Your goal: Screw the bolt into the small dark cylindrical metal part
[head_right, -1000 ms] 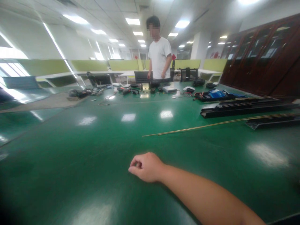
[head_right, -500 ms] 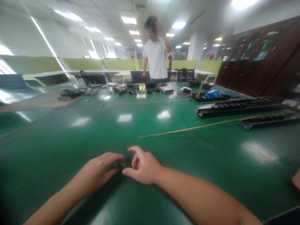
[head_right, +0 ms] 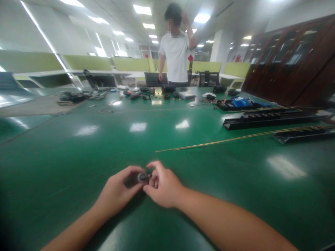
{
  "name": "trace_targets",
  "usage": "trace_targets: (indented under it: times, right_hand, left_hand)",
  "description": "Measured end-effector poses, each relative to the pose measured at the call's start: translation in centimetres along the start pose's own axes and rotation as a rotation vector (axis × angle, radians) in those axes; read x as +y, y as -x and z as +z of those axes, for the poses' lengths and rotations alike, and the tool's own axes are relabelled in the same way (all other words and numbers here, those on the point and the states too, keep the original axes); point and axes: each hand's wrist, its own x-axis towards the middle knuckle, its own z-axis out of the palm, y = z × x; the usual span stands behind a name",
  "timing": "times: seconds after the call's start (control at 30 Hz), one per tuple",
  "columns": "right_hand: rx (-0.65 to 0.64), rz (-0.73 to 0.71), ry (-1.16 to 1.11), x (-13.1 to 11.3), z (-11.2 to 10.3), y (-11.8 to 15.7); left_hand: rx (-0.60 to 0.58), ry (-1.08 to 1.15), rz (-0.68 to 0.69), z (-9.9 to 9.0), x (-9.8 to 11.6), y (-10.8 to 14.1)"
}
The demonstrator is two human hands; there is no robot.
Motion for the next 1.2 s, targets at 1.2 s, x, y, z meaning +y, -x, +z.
trace_targets:
  times: [1.2]
  right_hand:
    - [-0.054, 0.008, 0.091, 0.12, -0.16, 0.21]
  left_hand:
    - [0.147, 0.105, 0.038, 0.37, 0.44, -0.14]
